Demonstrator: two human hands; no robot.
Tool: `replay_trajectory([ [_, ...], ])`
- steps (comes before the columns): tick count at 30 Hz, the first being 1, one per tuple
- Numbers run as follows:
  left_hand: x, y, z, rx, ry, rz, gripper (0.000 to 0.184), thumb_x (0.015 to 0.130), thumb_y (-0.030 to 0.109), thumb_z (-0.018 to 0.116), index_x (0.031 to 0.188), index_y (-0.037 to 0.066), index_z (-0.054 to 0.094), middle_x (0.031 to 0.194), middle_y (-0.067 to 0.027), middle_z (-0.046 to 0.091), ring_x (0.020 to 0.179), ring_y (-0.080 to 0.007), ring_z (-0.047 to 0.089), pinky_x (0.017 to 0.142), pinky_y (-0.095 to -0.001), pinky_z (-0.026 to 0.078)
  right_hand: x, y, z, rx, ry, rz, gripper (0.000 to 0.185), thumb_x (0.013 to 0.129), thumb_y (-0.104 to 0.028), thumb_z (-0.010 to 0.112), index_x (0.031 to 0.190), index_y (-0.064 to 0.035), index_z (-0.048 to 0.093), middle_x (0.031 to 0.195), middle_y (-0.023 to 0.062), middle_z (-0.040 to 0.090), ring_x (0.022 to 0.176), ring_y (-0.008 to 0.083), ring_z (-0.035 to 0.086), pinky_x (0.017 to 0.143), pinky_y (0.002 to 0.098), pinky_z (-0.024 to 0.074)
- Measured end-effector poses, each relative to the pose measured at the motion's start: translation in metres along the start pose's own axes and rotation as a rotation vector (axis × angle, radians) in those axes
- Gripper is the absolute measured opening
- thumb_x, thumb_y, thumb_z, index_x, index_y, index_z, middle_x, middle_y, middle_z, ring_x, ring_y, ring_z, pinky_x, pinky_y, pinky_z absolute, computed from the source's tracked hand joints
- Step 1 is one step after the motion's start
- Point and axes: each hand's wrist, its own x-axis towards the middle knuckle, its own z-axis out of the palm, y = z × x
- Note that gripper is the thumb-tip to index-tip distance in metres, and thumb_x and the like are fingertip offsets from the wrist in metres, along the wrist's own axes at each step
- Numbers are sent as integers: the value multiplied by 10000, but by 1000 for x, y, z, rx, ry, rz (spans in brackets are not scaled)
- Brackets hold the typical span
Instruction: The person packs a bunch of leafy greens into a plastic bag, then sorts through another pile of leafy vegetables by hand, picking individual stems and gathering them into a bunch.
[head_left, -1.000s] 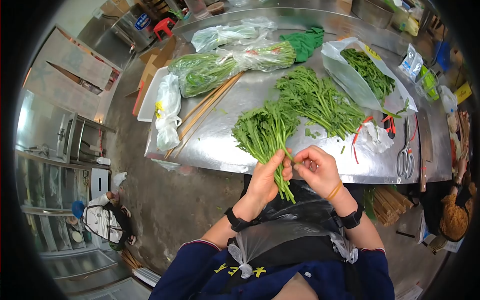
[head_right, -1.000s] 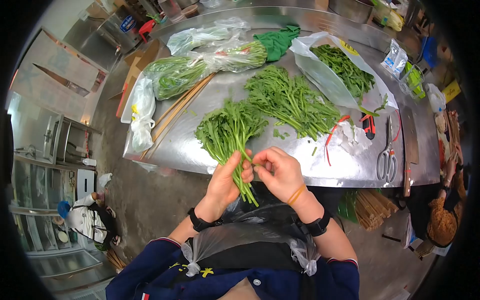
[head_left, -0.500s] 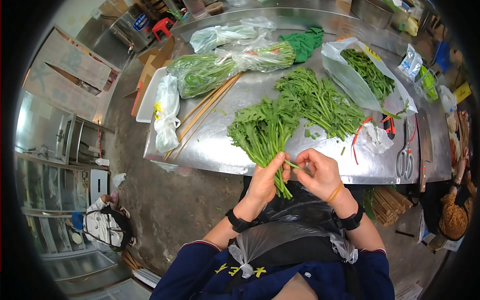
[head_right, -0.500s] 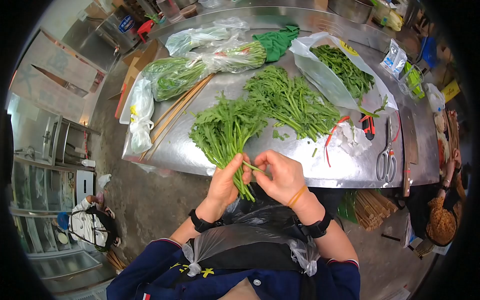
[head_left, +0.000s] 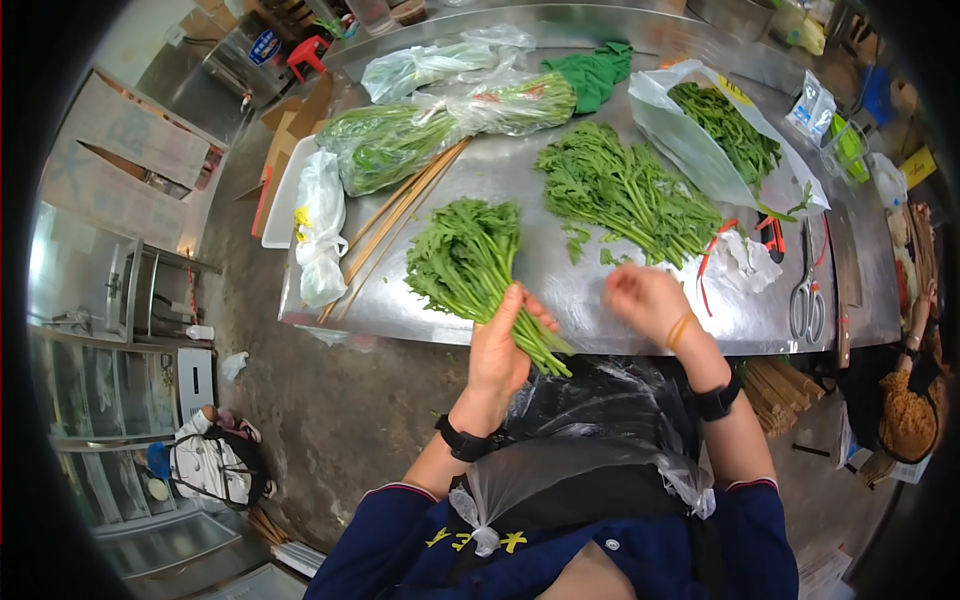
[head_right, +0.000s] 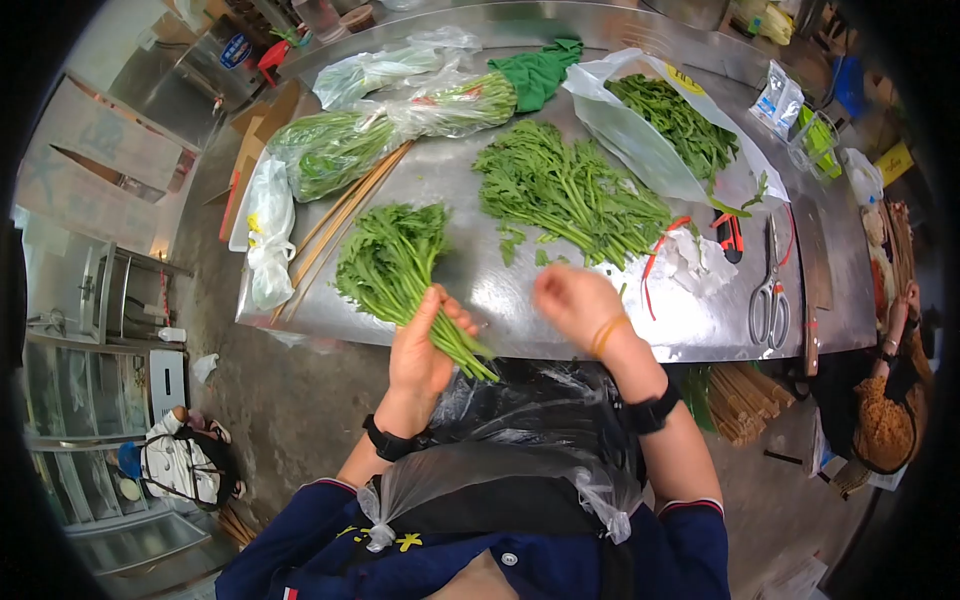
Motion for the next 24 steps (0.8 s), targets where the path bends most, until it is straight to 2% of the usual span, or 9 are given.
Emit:
replay_trajectory([
  [3, 3, -2, -3, -68, -19, 1, 166, 879, 258, 519, 853, 98, 479, 697, 9, 429, 654, -112, 429, 612, -278, 386, 30, 1, -10, -317, 391, 9, 129, 749, -185, 573, 815, -79, 602, 753, 93, 602, 679, 263, 592, 602, 363, 461],
  [8, -2, -1, 1, -25, 15, -11, 155, 885, 239, 506, 846, 91, 481, 730, -8, 473, 680, -131, 471, 696, -335, 458, 55, 18, -14, -689, 321, 188, 168, 737, -225, 593, 854, -116, 645, 828, 91, 614, 754, 283, 587, 680, 386, 454],
  [11, -4, 2, 7, 49, 87, 7, 153, 886, 232, 502, 842, 87, 483, 757, -21, 496, 702, -141, 495, 757, -377, 474, 54, 17, -30, -467, 324, 197, 173, 749, -236, 585, 806, -90, 659, 831, 109, 612, 761, 267, 598, 672, 369, 459],
  [13, -1, -2, 1, 29, 68, 24, 150, 886, 229, 502, 845, 86, 482, 750, -19, 485, 684, -131, 480, 727, -357, 468, 56, 29, -42, -25, 498, 14, 213, 767, -238, 610, 869, -55, 652, 791, 69, 624, 724, 199, 600, 649, 307, 457],
  [14, 0, -3, -2, 11, 51, 44, 148, 887, 226, 502, 848, 84, 481, 743, -16, 473, 666, -122, 465, 697, -337, 462, 55, 26, -43, -27, 499, 15, 213, 767, -238, 610, 869, -55, 652, 791, 69, 624, 724, 199, 600, 649, 307, 457],
  [16, 1, -4, -4, -24, 48, 31, 144, 887, 221, 502, 851, 84, 480, 735, -13, 460, 647, -113, 445, 658, -313, 440, 48, 22, -50, 479, 495, 114, 248, 784, -232, 627, 906, -17, 636, 752, 17, 612, 650, 115, 547, 585, 236, 426],
  [17, 2, -5, -4, -54, 45, 20, 140, 887, 217, 502, 853, 83, 479, 726, -9, 446, 628, -104, 424, 620, -289, 418, 42, 15, -57, 547, 320, 221, 249, 794, -214, 623, 943, -14, 616, 743, -17, 590, 606, 60, 487, 536, 188, 379],
  [20, 2, -6, 0, -76, 46, -34, 128, 887, 209, 501, 858, 87, 477, 711, -3, 422, 609, -96, 393, 571, -260, 364, 29, -3, -55, 815, 236, 259, 252, 785, -197, 627, 982, -42, 595, 731, -17, 592, 579, 37, 459, 513, 173, 344],
  [24, -1, -7, 7, -69, 38, -42, 112, 879, 195, 515, 857, 91, 477, 716, -9, 435, 605, -98, 399, 560, -260, 361, 18, -14, -36, 804, 104, 177, 267, 762, -153, 648, 988, -44, 557, 744, -10, 602, 589, 42, 476, 507, 169, 350],
])
